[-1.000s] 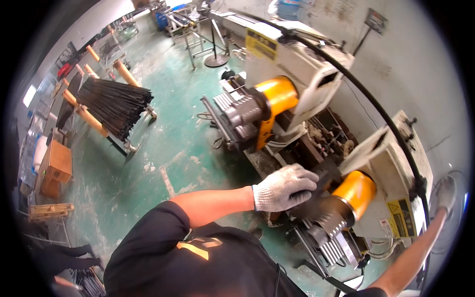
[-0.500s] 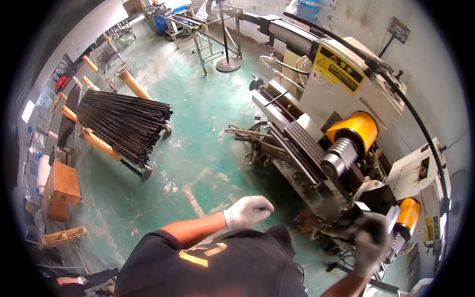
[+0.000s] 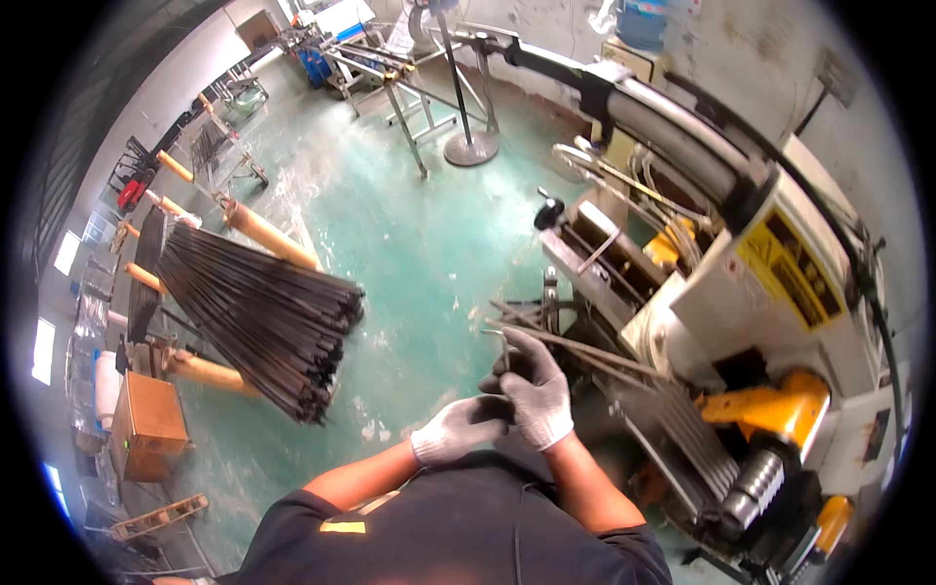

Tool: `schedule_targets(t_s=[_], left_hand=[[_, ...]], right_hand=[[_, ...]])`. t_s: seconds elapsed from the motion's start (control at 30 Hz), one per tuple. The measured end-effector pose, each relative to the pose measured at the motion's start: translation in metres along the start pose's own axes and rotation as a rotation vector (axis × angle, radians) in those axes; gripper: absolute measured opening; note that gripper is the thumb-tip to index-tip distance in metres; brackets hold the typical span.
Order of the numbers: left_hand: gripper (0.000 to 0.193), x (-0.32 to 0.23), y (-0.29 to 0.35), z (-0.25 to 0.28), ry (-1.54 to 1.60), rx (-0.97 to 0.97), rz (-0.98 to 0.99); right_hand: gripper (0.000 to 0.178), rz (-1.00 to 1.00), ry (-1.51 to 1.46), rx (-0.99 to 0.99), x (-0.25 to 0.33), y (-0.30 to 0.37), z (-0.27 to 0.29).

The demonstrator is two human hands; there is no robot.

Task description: The person operates a manual metal rod bending machine in a workshop. They load straight metal rods into the machine, activate the bending mechanism, and then remove the bent rods. The person stacks the finished bent rods on a wooden pallet.

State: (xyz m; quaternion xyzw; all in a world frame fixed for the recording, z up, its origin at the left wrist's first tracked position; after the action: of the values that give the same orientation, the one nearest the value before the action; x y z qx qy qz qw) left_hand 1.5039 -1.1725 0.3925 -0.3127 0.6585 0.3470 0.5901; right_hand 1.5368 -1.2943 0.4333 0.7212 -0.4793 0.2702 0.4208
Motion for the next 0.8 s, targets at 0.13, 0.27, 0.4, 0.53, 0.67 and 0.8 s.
schedule_targets(t_s=[0.13, 0.27, 0.4, 0.53, 0.67, 0.8], left_hand=[[0.027, -0.017, -0.042, 0.069, 0.096, -0.056, 0.091], [0.021, -0.027, -0.087, 0.137, 0.198, -0.236, 0.033], [0.017, -0.015, -0.138, 0.218, 0.117, -0.269, 0.002], [0.015, -0.031, -0.194, 0.305, -0.014, -0.251, -0.054], [0.014, -0.065, -0.240, 0.387, -0.010, -0.264, -0.125], [0.014, -0.065, -0.288, 0.450, 0.435, -0.364, -0.119]], right_hand=[[0.058, 0.056, -0.081, 0.008, 0.012, -0.072, -0.038], [0.052, 0.051, -0.075, -0.019, 0.037, -0.149, -0.069], [0.026, 0.036, 0.092, -0.130, 0.057, -0.225, -0.082], [0.015, 0.117, 0.175, -0.315, 0.075, -0.286, -0.089], [0.011, 0.086, 0.258, -0.407, 0.094, -0.337, -0.106], [0.015, -0.043, 0.285, -0.361, 0.095, -0.401, -0.126]])
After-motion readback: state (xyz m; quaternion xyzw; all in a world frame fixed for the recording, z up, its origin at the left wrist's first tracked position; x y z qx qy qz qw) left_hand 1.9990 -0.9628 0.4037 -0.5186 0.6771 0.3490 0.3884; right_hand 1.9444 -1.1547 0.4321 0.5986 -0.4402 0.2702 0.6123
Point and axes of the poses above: each hand's wrist, its own y-axis away from the middle knuckle, its own z-axis out of the back of the hand, x = y × z, the point moved 6 cm from there along -y, towards the middle knuckle, and after that the axes turned 12 degrees about -z, right-handed, at the moved point
